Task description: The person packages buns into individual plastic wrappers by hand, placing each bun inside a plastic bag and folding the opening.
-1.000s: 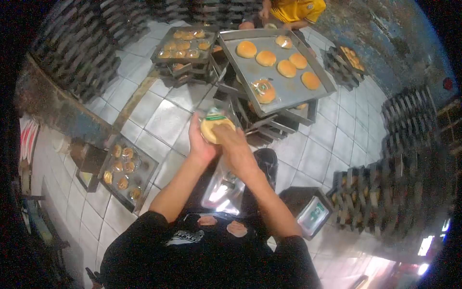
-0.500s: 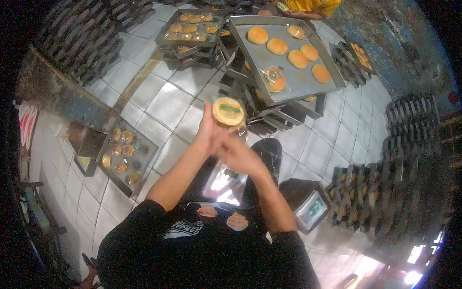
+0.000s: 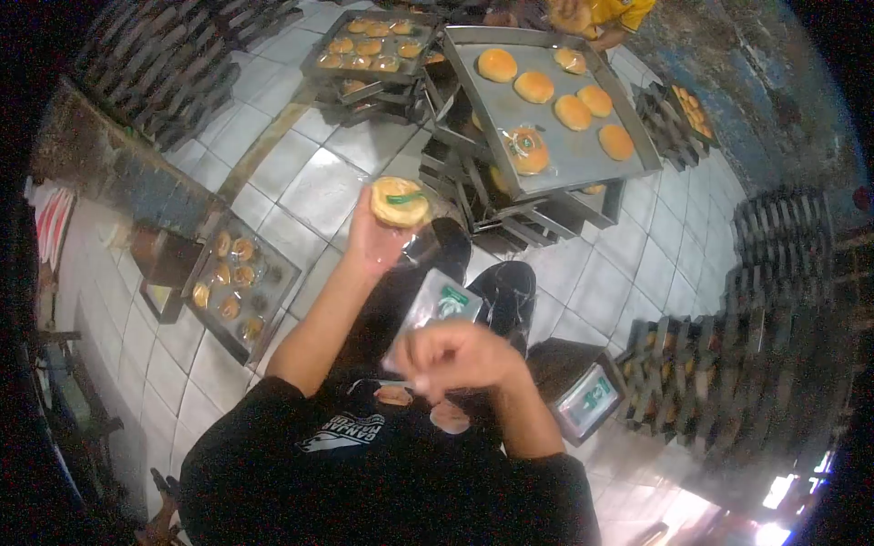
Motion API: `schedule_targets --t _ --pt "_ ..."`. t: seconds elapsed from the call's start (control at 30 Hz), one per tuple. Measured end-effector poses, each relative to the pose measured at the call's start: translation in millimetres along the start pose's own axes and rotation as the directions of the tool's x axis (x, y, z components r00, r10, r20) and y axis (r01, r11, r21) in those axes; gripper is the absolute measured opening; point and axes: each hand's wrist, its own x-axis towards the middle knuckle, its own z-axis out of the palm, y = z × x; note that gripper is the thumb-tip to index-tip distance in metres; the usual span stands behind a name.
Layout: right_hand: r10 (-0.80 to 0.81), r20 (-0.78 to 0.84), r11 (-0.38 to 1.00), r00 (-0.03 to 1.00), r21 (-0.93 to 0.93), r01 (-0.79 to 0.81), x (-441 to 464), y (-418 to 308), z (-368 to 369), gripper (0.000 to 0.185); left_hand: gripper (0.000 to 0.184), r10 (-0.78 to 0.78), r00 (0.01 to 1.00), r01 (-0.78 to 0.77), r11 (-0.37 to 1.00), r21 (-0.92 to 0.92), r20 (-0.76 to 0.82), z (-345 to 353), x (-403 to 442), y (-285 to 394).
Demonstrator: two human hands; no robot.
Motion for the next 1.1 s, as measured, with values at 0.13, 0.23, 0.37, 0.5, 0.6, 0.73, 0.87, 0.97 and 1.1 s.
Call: schedule_targets --t 0.13,0.23,0.37,0.5,0.6,0.73,0.87,0.97,1.1 --pt "-0.253 -0.688 0.916 0.68 -0.397 -0.062 26.3 25.4 -32.7 0.01 0.063 0.093 0.996 -0.093 0.995 -0.041 0.001 11.3 -9.6 -17.4" --pt "-0.26 -0.556 0.659 0.79 -0.7 -0.275 29.4 37.6 -29.4 0.017 0.062 -0.051 0.998 0.052 0.999 0.003 -0.045 20.2 -14.0 -37.4" --pt "-0.032 -0.192 0.984 0.981 -0.178 -0.003 -13.9 21.3 -15.4 0.021 0.059 0.04 0.999 -0.042 0.997 -0.067 -0.029 6.2 -1.4 -8.0" --pt "-0.725 -0.396 0.045 0.564 -0.844 -0.534 10.1 16.3 -23.4 0.032 0.056 -0.122 0.968 0.154 0.979 -0.135 0.221 9.6 -43.0 -21.4" --pt "-0.669 -0.276 0.024 0.69 -0.936 -0.352 7.5 17.1 -18.4 0.035 0.049 -0.338 0.941 0.34 0.937 0.086 -0.033 37.5 -68.2 -11.6" --pt "-0.492 -0.718 0.515 0.492 -0.696 -0.501 7.8 24.8 -74.7 0.021 0.048 0.09 0.978 -0.179 0.817 0.548 0.186 9.3 -30.3 -13.3" --pt "-0.683 -0.547 0.294 0.484 -0.812 -0.504 16.6 20.2 -80.5 0.019 0.035 0.167 0.944 -0.313 0.735 0.602 0.286 4.1 -26.6 -25.8" --pt "-0.71 -0.467 0.204 0.527 -0.853 -0.481 25.5 9.6 -58.5 0.015 0.028 0.431 0.787 -0.614 0.47 0.635 0.442 7.4 -27.0 -30.9" --pt "-0.65 -0.612 0.476 0.451 -0.79 -0.387 27.1 7.1 -79.6 0.026 0.028 0.321 0.934 -0.337 0.636 0.694 0.158 23.7 -29.0 -13.6"
